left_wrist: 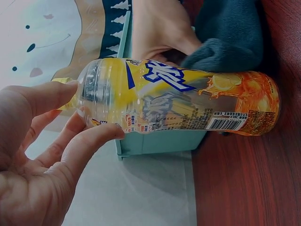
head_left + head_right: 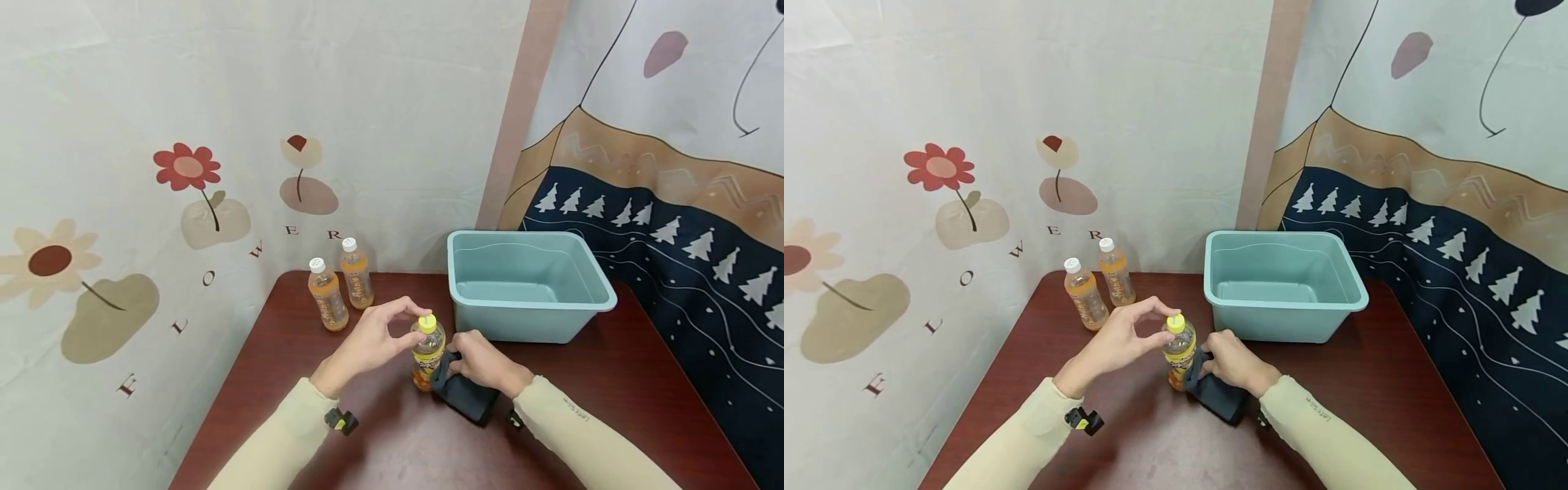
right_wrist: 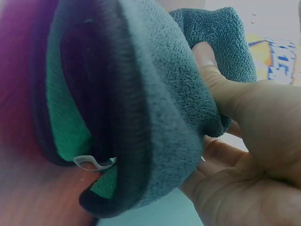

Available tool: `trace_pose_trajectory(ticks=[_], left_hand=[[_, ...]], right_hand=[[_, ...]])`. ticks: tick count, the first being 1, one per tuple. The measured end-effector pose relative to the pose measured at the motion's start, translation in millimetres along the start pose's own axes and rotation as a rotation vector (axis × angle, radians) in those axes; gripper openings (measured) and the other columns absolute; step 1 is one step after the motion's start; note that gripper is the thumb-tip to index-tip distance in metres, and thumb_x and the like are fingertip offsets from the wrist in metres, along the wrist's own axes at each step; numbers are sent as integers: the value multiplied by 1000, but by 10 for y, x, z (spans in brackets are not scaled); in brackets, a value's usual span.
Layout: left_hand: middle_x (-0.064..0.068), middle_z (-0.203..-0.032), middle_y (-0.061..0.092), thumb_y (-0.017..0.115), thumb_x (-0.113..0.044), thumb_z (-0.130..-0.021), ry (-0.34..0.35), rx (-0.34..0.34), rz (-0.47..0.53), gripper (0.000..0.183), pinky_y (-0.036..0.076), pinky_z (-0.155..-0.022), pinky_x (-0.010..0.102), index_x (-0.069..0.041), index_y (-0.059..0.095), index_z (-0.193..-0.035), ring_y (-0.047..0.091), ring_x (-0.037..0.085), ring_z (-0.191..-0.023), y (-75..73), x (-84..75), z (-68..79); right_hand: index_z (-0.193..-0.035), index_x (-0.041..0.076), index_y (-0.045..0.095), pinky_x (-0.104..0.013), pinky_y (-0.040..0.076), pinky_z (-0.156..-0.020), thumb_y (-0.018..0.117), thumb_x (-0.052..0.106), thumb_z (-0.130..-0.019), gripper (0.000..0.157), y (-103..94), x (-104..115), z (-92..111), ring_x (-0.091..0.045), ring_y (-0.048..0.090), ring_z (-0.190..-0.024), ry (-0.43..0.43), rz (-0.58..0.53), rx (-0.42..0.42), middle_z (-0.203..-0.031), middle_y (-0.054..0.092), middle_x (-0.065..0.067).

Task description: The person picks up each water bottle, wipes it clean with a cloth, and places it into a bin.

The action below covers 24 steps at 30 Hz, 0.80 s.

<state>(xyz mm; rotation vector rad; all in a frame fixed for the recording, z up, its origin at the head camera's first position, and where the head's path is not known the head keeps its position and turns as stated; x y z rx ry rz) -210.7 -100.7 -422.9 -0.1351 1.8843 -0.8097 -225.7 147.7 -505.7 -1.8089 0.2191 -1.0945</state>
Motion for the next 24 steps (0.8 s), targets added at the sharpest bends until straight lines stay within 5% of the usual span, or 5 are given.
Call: trace_pose_trajectory(ticks=[16,24], left_hand=[[-6,-139,86,92,-17,-103,-8,5,19,36,67,-112,44,-31,79,-134,83,19,-130,-7,5,3],[-5,-138,86,92,-17,-103,-7,0,11,36,67,-114,47,-31,79,-134,83,20,-131,-13,7,13]], right_hand=[[-112,17,94,-26,63,-81,92,5,-99,17,-477,332,79,-13,77,-100,89,24,-109,-107,81,0],[-122,8,92,-25,65,-82,98,10,-94,28,-628,452,108,-12,75,-101,36,15,-186,-110,83,0]])
Point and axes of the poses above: each hand's wrist, its own z-axis away from the middle knuckle, its own y-axis out of the palm, x = y × z, the point moved 2 cm from there along -z, towards the middle knuckle
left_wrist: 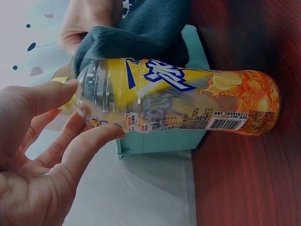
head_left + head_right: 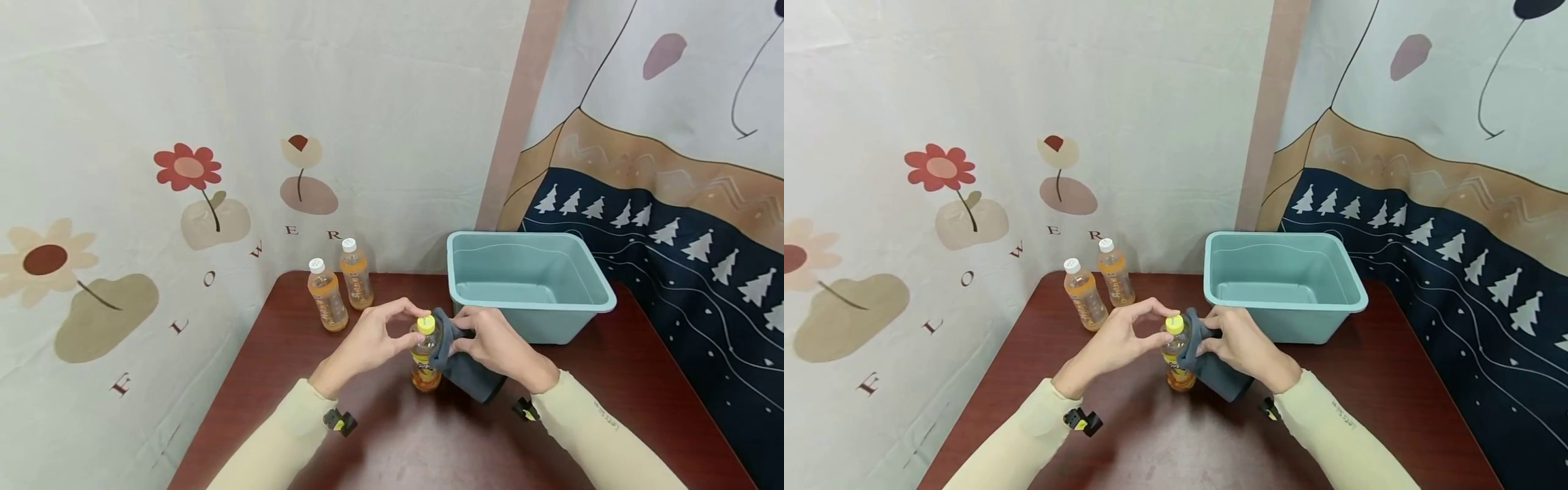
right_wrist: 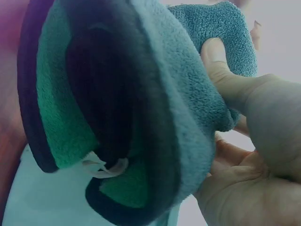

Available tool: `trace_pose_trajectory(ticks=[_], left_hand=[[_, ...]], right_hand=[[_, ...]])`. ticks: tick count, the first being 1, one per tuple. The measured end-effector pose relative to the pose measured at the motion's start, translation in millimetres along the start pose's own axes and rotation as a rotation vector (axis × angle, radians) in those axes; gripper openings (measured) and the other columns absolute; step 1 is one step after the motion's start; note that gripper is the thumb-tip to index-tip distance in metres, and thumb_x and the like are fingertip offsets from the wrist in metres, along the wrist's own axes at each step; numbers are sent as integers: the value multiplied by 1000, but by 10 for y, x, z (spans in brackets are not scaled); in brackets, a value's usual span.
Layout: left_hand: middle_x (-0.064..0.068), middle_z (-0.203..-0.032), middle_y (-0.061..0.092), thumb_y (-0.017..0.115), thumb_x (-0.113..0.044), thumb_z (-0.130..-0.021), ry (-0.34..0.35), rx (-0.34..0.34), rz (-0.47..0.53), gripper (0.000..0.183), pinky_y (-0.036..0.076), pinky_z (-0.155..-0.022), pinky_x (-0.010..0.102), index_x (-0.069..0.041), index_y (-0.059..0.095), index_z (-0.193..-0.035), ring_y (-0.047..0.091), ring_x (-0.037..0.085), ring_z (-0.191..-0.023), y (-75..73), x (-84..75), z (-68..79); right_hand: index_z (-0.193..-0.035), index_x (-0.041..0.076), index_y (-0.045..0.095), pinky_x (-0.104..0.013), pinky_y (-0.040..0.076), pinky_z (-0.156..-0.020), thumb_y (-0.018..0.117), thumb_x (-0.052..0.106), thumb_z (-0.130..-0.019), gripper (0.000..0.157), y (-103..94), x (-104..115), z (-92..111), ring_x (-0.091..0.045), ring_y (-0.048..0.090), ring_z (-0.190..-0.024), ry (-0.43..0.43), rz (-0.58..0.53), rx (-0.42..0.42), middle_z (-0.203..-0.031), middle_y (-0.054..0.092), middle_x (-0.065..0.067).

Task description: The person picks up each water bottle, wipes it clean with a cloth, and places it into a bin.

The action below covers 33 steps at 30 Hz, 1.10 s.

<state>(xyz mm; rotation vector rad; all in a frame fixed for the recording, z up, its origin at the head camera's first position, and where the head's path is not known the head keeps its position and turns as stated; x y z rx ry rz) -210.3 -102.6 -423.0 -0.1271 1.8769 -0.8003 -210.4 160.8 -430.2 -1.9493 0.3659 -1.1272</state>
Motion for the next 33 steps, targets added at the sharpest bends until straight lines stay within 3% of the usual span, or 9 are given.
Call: trace_pose_trajectory(ticks=[8,20,26,31,33], left_hand=[[-2,-134,87,92,-16,-103,18,-3,-7,36,66,-115,49,-30,80,-134,83,22,-130,4,-29,-4],[-2,-132,87,92,-14,-103,20,1,-49,36,66,-113,54,-29,79,-134,83,20,-128,-20,-46,6],[-5,-133,86,92,-13,-102,20,-6,-80,38,67,-111,44,-28,77,-135,83,18,-128,-21,-42,9],[-4,-135,83,91,-10,-102,21,-39,-59,40,70,-95,28,-26,77,-136,83,20,-127,14,-58,32],[-4,-134,82,92,-10,-102,24,-57,-64,40,71,-92,28,-25,77,-136,82,21,-126,19,-78,50]], right_hand=[[-128,9,90,-26,64,-80,100,13,-93,36,-73,122,-27,-12,71,-98,-29,-56,-76,-113,80,-1],[-129,8,90,-26,63,-80,101,15,-92,39,-73,152,-38,-12,70,-98,-16,-56,-77,-113,80,-2],[-131,7,89,-26,64,-80,101,15,-92,42,-94,144,-16,-12,71,-97,-22,-36,-77,-112,80,-1],[-130,7,89,-25,63,-79,100,15,-93,40,-142,79,76,-12,73,-96,-9,-20,-101,-111,80,1],[-131,7,89,-25,63,-78,100,15,-93,40,-168,47,124,-11,73,-94,-1,-17,-116,-110,80,2]])
Point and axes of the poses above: each hand's wrist, its own z-axis away from the middle knuckle, its own y-axis out of the palm, x = y × z, the point moved 2 cm from there along -z, towards the middle knuckle
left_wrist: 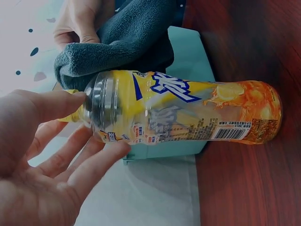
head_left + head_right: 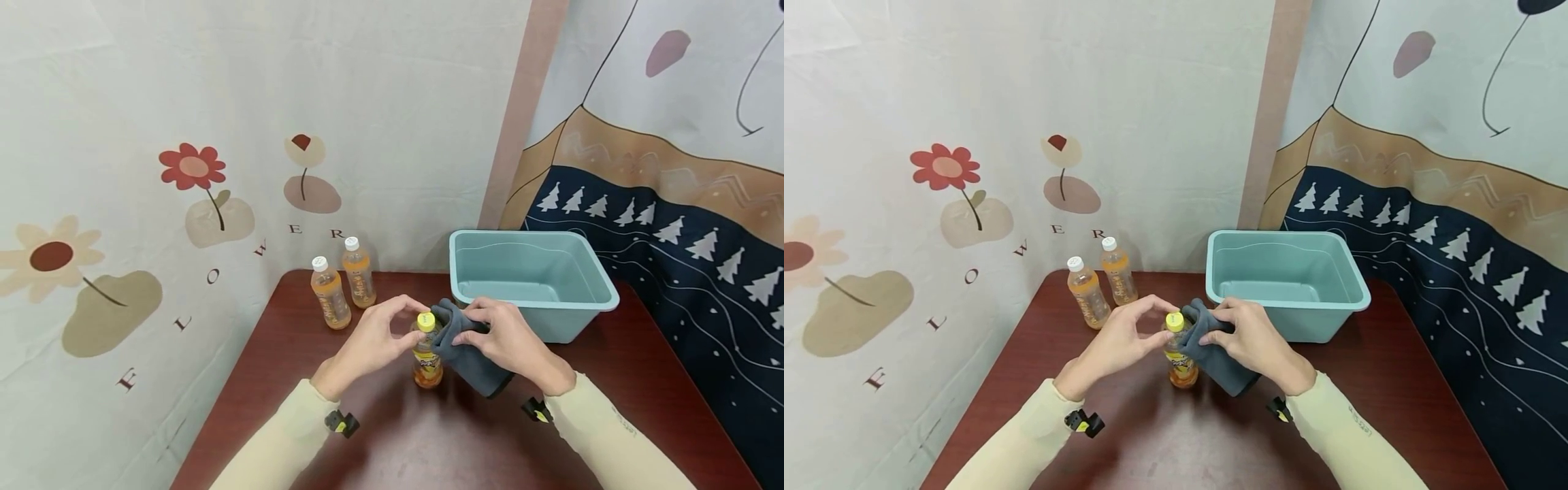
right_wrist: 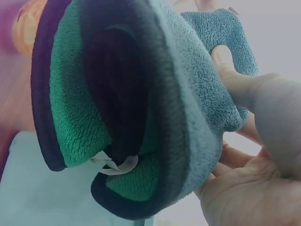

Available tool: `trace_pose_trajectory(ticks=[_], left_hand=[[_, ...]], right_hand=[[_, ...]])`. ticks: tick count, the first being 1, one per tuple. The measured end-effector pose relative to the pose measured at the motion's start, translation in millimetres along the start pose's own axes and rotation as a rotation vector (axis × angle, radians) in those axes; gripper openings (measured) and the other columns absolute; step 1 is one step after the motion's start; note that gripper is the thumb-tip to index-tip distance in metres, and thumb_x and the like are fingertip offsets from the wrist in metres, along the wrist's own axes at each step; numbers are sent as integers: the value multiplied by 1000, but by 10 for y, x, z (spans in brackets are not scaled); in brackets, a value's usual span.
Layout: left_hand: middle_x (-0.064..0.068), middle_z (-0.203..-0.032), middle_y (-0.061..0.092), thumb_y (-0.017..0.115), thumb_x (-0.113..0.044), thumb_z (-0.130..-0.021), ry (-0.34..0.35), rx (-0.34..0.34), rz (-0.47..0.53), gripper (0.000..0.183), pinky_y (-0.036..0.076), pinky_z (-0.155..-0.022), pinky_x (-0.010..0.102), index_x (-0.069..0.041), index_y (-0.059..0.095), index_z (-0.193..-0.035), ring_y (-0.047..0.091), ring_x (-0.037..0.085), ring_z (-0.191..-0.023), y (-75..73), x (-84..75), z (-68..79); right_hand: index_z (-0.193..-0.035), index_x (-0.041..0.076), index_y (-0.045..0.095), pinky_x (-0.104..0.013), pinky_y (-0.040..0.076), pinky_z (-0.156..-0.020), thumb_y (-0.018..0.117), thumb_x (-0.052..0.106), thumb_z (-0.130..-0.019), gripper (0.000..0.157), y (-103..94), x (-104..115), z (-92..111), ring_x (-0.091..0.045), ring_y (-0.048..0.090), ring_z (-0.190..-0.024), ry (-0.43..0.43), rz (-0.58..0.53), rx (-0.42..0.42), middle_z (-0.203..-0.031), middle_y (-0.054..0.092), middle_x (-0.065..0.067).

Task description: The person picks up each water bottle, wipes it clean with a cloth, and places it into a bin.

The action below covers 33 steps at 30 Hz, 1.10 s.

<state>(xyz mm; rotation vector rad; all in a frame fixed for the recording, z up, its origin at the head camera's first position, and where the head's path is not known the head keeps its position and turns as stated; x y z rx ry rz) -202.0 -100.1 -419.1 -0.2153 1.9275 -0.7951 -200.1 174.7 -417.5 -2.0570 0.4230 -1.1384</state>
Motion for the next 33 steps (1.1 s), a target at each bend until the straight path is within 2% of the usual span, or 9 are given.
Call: trace_pose_trajectory(ticks=[6,11,17,20,27,33], left_hand=[[-7,-129,83,95,-16,-99,9,-60,-63,39,68,-101,43,-25,77,-133,81,20,-119,-12,-42,18],[-7,-126,84,96,-19,-99,-1,-104,-78,39,67,-101,39,-25,75,-132,81,16,-114,-41,-63,6],[-4,-126,83,95,-17,-99,48,-205,-52,41,69,-96,47,-20,76,-135,80,19,-111,-131,-147,-52],[-2,-125,82,94,-15,-99,75,-269,-26,43,71,-98,45,-17,76,-137,79,17,-113,-221,-213,-94],[4,-123,80,92,-12,-100,152,-404,63,42,74,-93,40,-14,76,-139,78,21,-108,-457,-409,-285],[3,-127,81,89,-20,-102,208,-501,37,40,74,-93,42,-14,77,-139,74,19,-111,-625,-626,-555]], right_hand=[[-124,11,92,-25,62,-79,100,16,-93,33,-114,-102,150,-10,73,-95,41,-10,-54,-111,81,4],[-118,17,93,-25,62,-81,101,16,-92,27,-188,-196,261,-10,74,-96,69,10,-78,-112,83,4],[-115,20,93,-26,63,-82,102,13,-90,27,-242,-308,381,-9,74,-96,110,34,-84,-109,83,8],[-115,20,93,-25,62,-81,102,13,-90,27,-249,-339,425,-10,73,-97,124,31,-79,-109,83,8],[-117,21,94,-25,59,-79,101,14,-91,28,-240,-390,501,-9,73,-98,139,38,-71,-108,81,9],[-116,23,94,-24,57,-76,101,15,-92,26,-222,-422,528,-4,71,-94,130,29,-69,-105,80,12]])
Point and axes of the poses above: each hand's wrist, its own z-axis away from the middle knuckle, its own y-axis out of the palm, x = y × z, the point moved 2 cm from there along -z, towards the middle knuckle
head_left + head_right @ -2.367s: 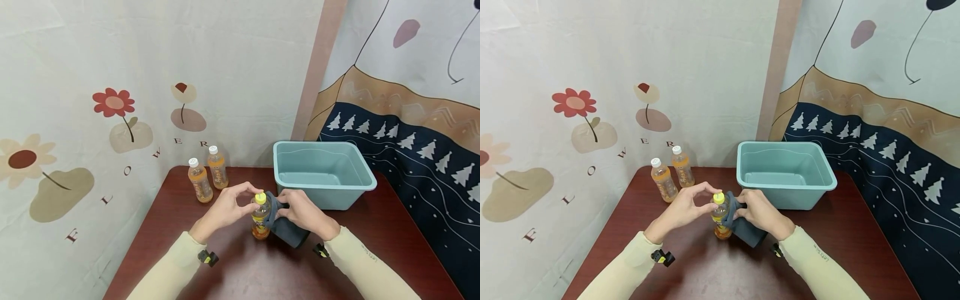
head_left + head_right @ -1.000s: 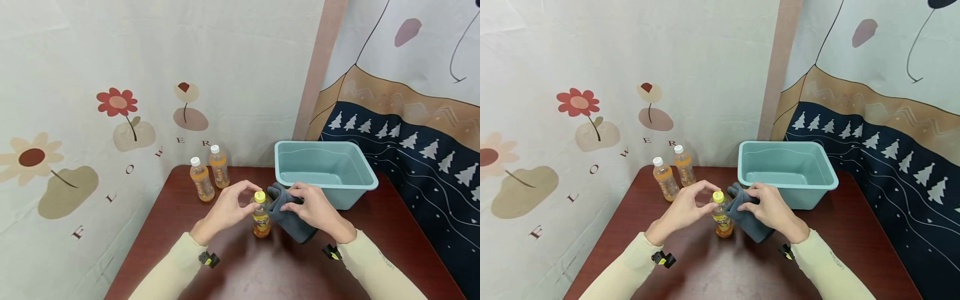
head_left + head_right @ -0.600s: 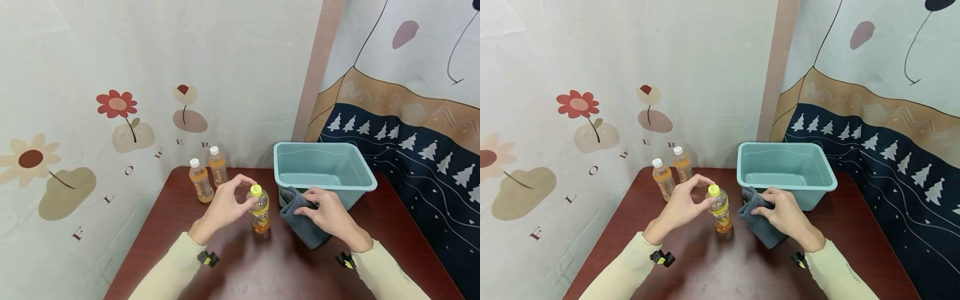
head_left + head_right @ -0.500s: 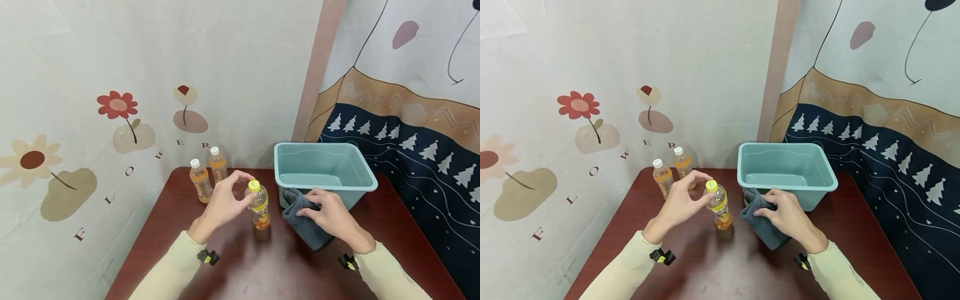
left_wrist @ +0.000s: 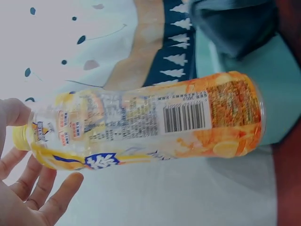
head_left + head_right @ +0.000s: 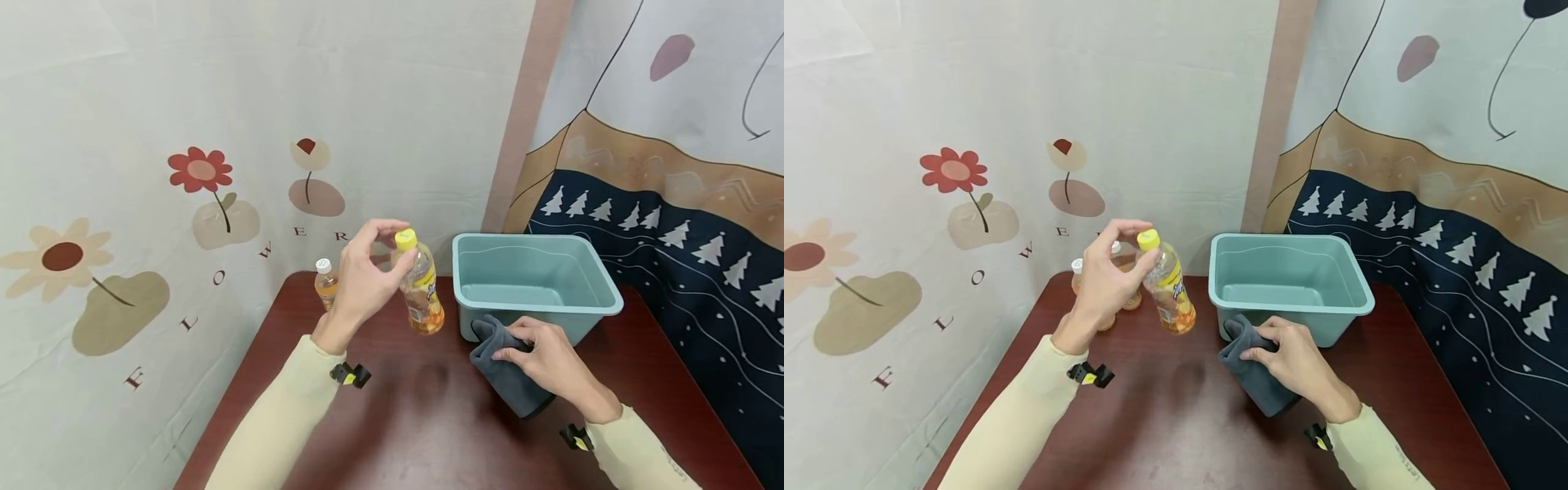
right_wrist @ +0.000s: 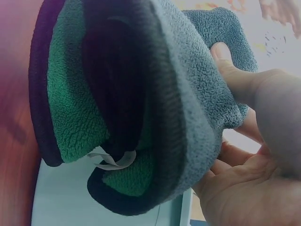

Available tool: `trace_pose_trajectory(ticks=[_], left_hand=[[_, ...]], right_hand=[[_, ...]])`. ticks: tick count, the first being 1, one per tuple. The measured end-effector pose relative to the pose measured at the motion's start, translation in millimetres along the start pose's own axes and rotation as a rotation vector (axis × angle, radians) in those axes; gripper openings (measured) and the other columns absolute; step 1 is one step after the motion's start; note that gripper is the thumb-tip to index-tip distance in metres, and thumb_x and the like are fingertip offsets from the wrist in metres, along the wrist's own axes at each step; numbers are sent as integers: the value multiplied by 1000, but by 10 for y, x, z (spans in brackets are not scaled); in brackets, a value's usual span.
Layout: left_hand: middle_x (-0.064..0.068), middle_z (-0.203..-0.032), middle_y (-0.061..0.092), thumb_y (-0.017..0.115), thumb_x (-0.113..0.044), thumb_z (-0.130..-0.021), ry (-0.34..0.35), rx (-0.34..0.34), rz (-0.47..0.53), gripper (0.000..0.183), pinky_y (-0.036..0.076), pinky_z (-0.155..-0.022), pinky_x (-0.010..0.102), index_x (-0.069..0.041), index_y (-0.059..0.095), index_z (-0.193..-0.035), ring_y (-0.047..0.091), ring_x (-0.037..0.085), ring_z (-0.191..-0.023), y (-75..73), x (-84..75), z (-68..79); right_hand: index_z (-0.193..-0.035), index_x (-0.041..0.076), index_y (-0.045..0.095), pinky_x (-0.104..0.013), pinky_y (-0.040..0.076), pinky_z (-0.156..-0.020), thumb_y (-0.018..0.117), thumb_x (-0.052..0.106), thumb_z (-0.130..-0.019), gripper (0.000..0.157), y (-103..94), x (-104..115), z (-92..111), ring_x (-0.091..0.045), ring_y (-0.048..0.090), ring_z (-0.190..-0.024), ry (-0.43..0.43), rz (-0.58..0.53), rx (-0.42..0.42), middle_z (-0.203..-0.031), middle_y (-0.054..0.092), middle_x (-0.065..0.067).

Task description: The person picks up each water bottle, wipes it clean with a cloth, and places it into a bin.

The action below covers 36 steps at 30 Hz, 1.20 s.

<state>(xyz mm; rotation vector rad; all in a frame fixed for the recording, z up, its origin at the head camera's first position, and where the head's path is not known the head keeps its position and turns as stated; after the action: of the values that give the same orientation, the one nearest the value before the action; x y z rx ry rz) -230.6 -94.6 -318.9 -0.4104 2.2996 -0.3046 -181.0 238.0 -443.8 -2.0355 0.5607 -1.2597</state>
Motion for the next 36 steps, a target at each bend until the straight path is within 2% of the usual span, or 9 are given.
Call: trace_pose_trajectory(ticks=[9,16,18,23,25,31,36], left_hand=[[5,-126,80,84,-26,-105,35,-71,12,37,73,-91,45,-17,77,-140,72,19,-110,259,-83,-559],[10,-127,79,84,-23,-106,32,-78,26,37,71,-89,52,-13,76,-141,73,26,-111,543,-69,-871],[10,-127,78,84,-23,-106,22,-77,16,38,71,-89,49,-14,76,-142,73,26,-110,625,-67,-934],[11,-127,77,83,-25,-108,-7,-59,-40,40,66,-85,32,-16,77,-146,74,26,-110,846,-64,-1054],[11,-127,76,82,-26,-109,-12,-40,-68,40,63,-87,29,-16,77,-147,74,26,-111,953,-51,-1083],[10,-127,77,81,-24,-111,-43,29,-153,36,59,-96,29,-14,78,-145,74,23,-114,1263,65,-1118],[6,-133,76,81,-28,-113,-150,127,-260,37,63,-98,34,-20,76,-148,75,22,-122,1457,187,-1078]], right_hand=[[-116,25,94,-24,57,-76,100,17,-93,25,-1,-33,27,-3,71,-94,20,1,8,-105,80,12],[-115,28,93,-24,59,-78,99,18,-95,23,12,-53,59,-3,70,-96,35,-13,20,-107,79,11],[-114,28,93,-24,59,-78,99,18,-95,22,15,-55,63,-3,70,-96,34,-12,21,-107,79,11],[-113,29,93,-24,59,-78,99,19,-94,22,19,-77,87,-3,70,-96,40,-8,17,-106,79,12],[-113,29,93,-24,58,-77,99,20,-94,22,24,-98,108,-3,70,-96,46,-9,19,-106,78,13],[-115,28,93,-24,57,-77,99,23,-95,22,23,-147,150,-3,69,-95,62,-10,21,-106,78,13],[-114,28,93,-24,57,-76,100,23,-95,22,-3,-182,159,-3,68,-95,74,-9,18,-106,78,12]])
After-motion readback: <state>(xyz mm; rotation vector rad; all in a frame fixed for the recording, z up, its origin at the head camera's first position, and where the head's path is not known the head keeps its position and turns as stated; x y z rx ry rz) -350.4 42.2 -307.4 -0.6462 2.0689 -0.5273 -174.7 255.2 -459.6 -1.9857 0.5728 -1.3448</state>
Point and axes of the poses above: each hand's wrist, its own z-axis away from the middle knuckle, its own y-axis out of the palm, x = y × z, the point moved 2 cm from there along -z, towards the middle knuckle
